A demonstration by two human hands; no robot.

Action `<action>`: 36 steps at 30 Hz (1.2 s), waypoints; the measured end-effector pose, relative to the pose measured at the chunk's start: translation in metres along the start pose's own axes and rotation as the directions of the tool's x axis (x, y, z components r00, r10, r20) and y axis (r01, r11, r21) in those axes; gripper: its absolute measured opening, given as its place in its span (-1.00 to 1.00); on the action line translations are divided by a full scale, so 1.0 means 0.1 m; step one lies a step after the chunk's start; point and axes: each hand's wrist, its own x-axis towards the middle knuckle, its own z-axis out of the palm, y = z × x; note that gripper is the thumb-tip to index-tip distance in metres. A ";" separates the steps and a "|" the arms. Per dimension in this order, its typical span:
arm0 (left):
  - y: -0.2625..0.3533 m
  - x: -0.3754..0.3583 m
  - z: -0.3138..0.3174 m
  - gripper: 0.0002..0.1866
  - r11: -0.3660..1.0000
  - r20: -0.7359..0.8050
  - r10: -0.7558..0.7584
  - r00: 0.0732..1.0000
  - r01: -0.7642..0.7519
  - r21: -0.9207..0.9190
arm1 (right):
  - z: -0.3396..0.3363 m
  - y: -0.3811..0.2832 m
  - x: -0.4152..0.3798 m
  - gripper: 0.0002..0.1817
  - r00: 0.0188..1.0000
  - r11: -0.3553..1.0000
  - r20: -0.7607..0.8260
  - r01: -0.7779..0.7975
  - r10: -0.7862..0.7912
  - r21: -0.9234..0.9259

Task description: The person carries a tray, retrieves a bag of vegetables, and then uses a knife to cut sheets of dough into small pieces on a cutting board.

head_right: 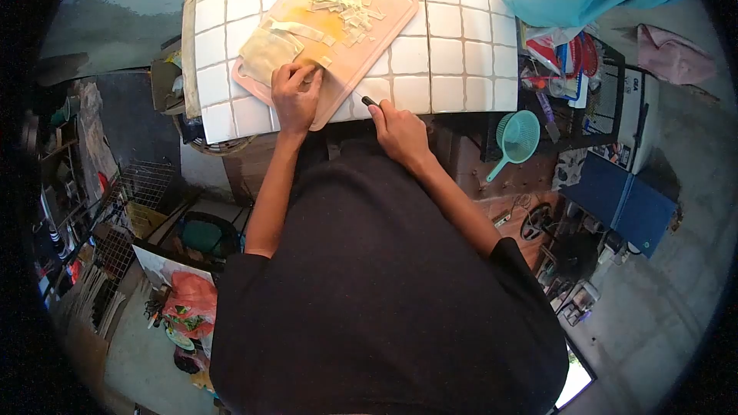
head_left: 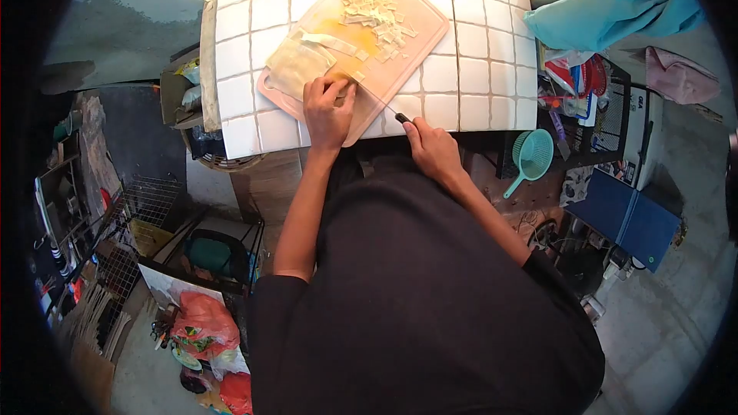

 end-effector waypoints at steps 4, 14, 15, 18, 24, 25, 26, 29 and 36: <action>0.02 0.00 -0.03 -0.81 1.000 0.014 0.006 1.000 -0.006 -0.004 | 0.05 -0.06 0.02 -0.56 0.999 0.999 0.011 -0.037 0.038 -0.029; 0.02 -0.15 -0.19 -0.76 0.972 0.004 0.100 0.995 -0.098 0.213 | 0.00 0.00 0.03 -0.55 0.993 0.995 -0.079 -0.086 0.089 0.047; 0.01 -0.14 -0.19 -0.76 0.971 0.003 0.106 0.994 -0.105 0.217 | -0.01 -0.01 0.04 -0.55 0.993 0.995 -0.083 -0.082 0.086 0.053; 0.01 -0.09 -0.13 -0.79 0.978 0.013 0.109 0.994 -0.109 0.177 | -0.03 -0.01 -0.01 -0.54 0.994 0.989 -0.040 -0.099 0.104 0.106; -0.02 -0.01 -0.06 -0.85 0.985 0.007 0.124 0.992 -0.124 0.119 | 0.06 -0.01 -0.06 -0.54 0.999 0.996 -0.011 -0.047 0.047 0.070; -0.02 -0.02 -0.06 -0.86 0.986 0.005 0.119 0.993 -0.119 0.114 | 0.06 -0.01 -0.06 -0.54 0.999 0.998 -0.014 -0.051 0.052 0.048; -0.01 -0.01 -0.05 -0.87 0.988 0.003 0.114 0.993 -0.114 0.109 | 0.07 -0.01 -0.06 -0.54 0.998 0.998 -0.018 -0.056 0.056 0.025; -0.01 -0.01 -0.06 -0.86 0.986 0.009 0.118 0.993 -0.118 0.117 | 0.10 -0.02 -0.05 -0.53 0.996 0.996 -0.017 -0.086 0.086 -0.019; -0.01 -0.03 -0.09 -0.84 0.986 0.036 0.122 0.992 -0.125 0.112 | 0.02 -0.02 -0.14 -0.53 0.995 0.995 -0.043 -0.094 0.093 -0.030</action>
